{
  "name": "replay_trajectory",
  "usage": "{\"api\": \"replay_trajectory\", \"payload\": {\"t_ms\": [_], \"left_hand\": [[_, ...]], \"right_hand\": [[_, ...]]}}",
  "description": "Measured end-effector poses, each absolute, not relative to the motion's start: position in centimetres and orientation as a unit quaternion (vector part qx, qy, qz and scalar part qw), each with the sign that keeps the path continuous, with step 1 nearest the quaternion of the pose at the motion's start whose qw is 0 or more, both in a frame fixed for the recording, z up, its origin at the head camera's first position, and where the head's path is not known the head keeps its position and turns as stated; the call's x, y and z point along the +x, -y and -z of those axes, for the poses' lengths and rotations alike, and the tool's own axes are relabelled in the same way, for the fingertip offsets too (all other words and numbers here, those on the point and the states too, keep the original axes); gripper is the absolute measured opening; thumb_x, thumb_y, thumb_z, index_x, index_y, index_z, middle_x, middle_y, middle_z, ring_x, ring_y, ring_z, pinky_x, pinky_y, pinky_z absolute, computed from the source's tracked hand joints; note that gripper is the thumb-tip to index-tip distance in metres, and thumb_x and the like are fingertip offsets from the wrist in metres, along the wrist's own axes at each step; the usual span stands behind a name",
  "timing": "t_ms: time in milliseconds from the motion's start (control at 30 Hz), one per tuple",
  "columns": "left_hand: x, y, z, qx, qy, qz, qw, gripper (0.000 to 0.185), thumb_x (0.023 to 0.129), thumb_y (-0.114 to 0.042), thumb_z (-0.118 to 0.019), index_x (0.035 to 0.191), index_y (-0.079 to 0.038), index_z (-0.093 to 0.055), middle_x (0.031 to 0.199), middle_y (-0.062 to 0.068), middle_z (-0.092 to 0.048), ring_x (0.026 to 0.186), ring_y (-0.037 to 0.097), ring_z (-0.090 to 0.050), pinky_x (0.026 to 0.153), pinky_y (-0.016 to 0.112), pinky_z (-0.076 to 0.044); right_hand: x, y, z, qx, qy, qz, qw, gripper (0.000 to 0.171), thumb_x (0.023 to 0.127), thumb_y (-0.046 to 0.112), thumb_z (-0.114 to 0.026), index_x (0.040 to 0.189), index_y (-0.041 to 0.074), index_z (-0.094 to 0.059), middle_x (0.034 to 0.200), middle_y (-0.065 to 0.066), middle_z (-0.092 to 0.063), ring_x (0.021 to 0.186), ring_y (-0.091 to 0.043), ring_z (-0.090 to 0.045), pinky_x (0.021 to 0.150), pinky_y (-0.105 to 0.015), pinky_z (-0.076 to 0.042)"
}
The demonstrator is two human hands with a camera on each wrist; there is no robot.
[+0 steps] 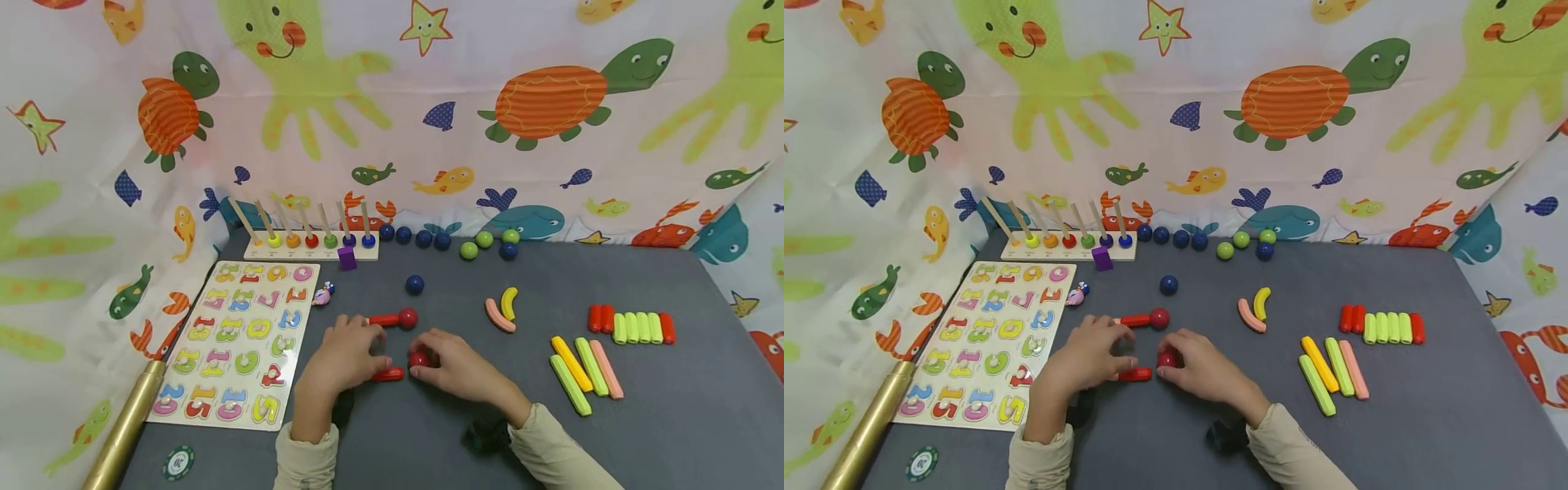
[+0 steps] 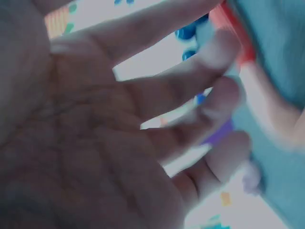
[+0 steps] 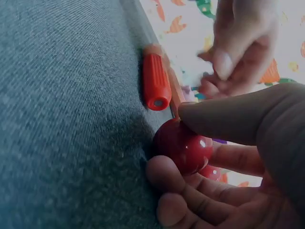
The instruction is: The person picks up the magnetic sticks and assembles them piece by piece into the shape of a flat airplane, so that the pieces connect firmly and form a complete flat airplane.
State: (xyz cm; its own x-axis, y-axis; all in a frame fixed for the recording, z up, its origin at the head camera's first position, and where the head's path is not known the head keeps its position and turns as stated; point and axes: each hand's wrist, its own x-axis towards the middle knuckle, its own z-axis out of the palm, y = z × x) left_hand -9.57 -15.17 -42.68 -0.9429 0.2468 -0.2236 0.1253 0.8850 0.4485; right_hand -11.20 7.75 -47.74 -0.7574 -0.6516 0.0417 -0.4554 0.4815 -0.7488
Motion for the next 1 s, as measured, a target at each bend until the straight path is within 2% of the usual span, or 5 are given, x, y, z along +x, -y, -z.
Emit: {"api": "replay_trajectory", "payload": {"t_ms": [133,233,467,700,1000], "left_hand": [[-8.6,13.9,43.0,0.117,-0.960,-0.186,0.175,0.021,0.087,-0.023,-0.089,0.094,-0.014,-0.071,0.097,0.005,-0.059,0.113,0.037,-0.051,0.098,0.062,-0.038],[-8.4,13.5,43.6,0.115,-0.960,-0.176,0.184,0.024,0.087,-0.017,-0.089,0.088,-0.016,-0.065,0.090,0.002,-0.053,0.107,0.035,-0.050,0.095,0.060,-0.036],[-8.7,13.7,43.6,0.140,-0.944,-0.238,0.180,0.024,0.091,-0.013,-0.086,0.088,-0.017,-0.063,0.087,0.001,-0.054,0.102,0.033,-0.048,0.096,0.063,-0.033],[-8.8,14.1,43.7,0.156,-0.941,-0.239,0.182,0.026,0.089,-0.014,-0.087,0.088,-0.019,-0.062,0.089,0.000,-0.054,0.099,0.031,-0.047,0.091,0.056,-0.036],[-8.5,14.1,43.3,0.147,-0.945,-0.234,0.175,0.024,0.089,-0.019,-0.089,0.084,-0.014,-0.065,0.087,0.001,-0.055,0.101,0.031,-0.049,0.086,0.049,-0.044]], "right_hand": [[-11.2,-8.0,48.1,-0.330,-0.842,0.408,0.129,0.023,0.102,0.019,-0.076,0.121,0.007,-0.072,0.111,0.001,-0.066,0.085,-0.012,-0.058,0.077,-0.033,-0.052],[-11.0,-8.0,48.4,-0.331,-0.838,0.413,0.132,0.024,0.103,0.020,-0.075,0.123,0.007,-0.072,0.112,0.001,-0.066,0.085,-0.011,-0.057,0.077,-0.032,-0.052],[-10.5,-8.3,48.5,-0.326,-0.806,0.474,0.136,0.028,0.104,0.021,-0.073,0.126,0.004,-0.071,0.108,0.001,-0.068,0.085,-0.010,-0.061,0.074,-0.032,-0.053],[-10.9,-8.5,47.6,-0.305,-0.810,0.473,0.164,0.030,0.108,0.024,-0.068,0.129,0.004,-0.071,0.108,0.004,-0.071,0.087,-0.011,-0.066,0.076,-0.032,-0.055],[-14.5,-9.5,45.5,-0.267,-0.851,0.445,0.083,0.023,0.110,0.018,-0.063,0.123,0.002,-0.074,0.108,-0.004,-0.072,0.084,-0.020,-0.067,0.074,-0.037,-0.055]]}}
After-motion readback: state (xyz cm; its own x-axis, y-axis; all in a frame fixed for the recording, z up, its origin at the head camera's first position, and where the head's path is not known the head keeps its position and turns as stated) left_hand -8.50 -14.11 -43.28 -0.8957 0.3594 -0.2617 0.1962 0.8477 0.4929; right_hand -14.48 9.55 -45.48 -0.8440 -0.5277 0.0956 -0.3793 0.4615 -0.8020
